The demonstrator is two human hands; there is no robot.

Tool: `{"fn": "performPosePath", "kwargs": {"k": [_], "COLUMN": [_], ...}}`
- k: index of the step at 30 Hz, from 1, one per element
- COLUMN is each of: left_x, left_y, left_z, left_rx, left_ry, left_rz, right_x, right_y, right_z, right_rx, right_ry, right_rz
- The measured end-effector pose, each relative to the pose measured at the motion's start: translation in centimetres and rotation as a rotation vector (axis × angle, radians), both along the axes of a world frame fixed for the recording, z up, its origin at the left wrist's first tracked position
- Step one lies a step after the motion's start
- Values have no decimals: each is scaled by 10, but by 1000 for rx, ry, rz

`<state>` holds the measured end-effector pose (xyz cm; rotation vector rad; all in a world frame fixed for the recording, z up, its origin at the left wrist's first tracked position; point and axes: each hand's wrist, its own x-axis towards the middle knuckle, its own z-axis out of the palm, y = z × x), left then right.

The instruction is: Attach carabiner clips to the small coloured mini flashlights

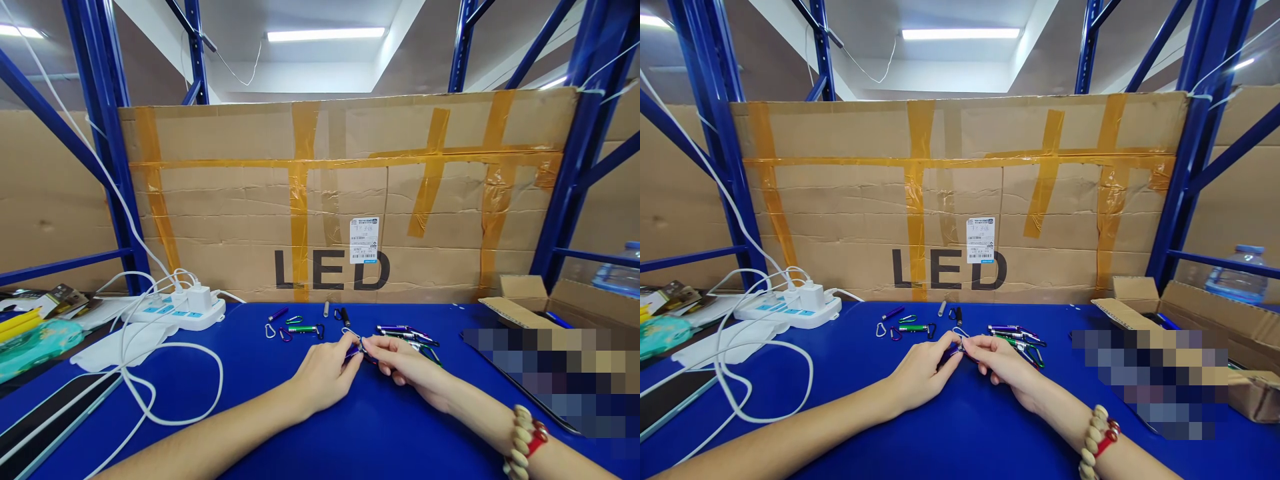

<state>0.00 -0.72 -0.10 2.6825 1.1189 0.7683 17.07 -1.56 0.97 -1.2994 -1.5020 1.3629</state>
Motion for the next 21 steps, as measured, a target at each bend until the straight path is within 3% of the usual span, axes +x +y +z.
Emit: {"fn": "performPosePath", "kwargs": {"k": [10,21], "left_x": [1,-5], "left_y": [0,2], "left_z": [-2,1], "left_rx": [33,-92], "left_ry": [-35,-45], "left_rz": [12,-173], "right_x": [2,7], "right_y": [2,5], "right_z": [-1,-2], "right_rx": [-1,-16], "right_ry": [6,-31], "right_rz": [26,61]}}
